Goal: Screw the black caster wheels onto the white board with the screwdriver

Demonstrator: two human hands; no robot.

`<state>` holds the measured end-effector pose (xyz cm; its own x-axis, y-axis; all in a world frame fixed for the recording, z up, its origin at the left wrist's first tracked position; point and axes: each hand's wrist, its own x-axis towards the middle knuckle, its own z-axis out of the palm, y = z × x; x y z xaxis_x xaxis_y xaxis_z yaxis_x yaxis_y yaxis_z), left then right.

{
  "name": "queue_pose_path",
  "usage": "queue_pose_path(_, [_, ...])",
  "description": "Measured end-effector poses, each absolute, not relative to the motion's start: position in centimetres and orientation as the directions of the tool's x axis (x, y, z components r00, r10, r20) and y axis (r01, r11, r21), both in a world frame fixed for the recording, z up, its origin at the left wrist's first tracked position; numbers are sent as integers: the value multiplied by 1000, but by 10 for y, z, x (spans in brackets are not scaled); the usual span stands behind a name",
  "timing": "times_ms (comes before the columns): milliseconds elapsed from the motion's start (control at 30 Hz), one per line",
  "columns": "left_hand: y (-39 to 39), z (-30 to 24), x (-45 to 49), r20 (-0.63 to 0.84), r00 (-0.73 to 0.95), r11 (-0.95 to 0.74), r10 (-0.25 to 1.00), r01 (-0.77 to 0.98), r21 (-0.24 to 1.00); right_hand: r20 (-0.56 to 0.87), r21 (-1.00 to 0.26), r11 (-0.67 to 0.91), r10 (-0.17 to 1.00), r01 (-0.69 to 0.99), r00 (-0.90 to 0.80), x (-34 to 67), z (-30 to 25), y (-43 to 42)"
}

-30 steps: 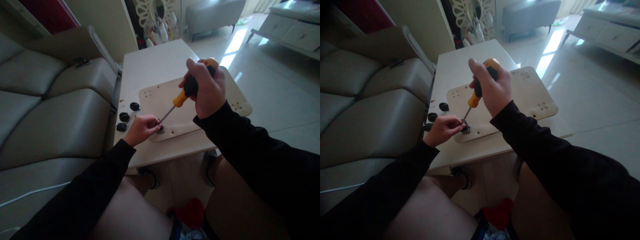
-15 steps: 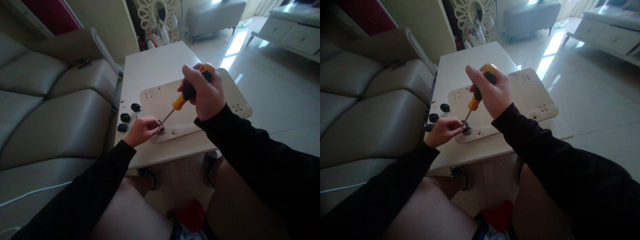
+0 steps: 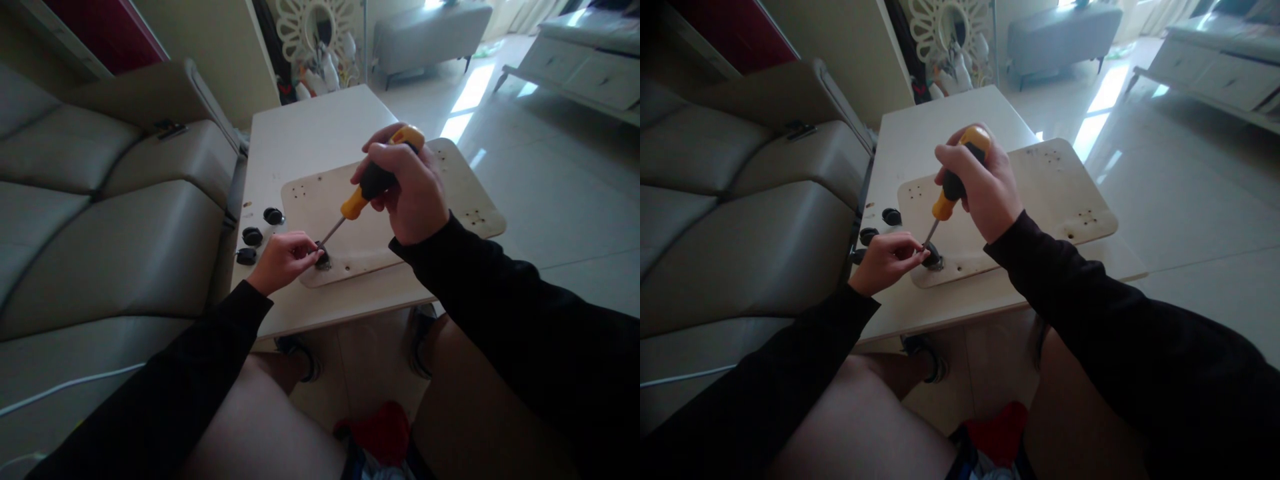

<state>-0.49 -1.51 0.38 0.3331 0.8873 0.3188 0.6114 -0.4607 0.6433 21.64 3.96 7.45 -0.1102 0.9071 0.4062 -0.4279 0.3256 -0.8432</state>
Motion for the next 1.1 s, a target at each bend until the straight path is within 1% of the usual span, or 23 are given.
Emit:
queue_pose_path(167, [-16,5,-6,362,316,-480,877,630,610,434,-833,375,899,-406,-60,214,79,36])
queue_pose_path(333, [-16,4,-8,374,310,-483,874,636,601,413,-863,371,909,-342,-54,212,79,32])
queue_pose_path(500, [-15,4,-9,406,305,-503,862,620,602,420,-854,376,906,-360,-49,212,80,31])
queue_pose_path(633, [-15,5,-8,403,303,-500,863,623,601,400,-864,354,914,-357,-63,213,83,29])
queue_pose_path(733, [-15,4,-7,404,307,-503,862,618,604,427,-857,388,903,-340,-46,214,84,26])
queue_pose_path(900, [-14,5,-9,374,304,-479,876,637,605,464,-829,449,885,-334,40,213,84,24])
queue_pose_path(967, [-14,9,-12,355,313,-469,881,681,562,462,-824,454,885,-338,60,213,84,23])
queue_pose_path(1067, [-15,20,-17,351,385,-506,854,774,380,454,-827,454,887,-333,82,213,84,23])
queue_pose_path(1100, [-16,24,-19,355,398,-513,846,789,339,454,-827,457,887,-328,90,213,84,23])
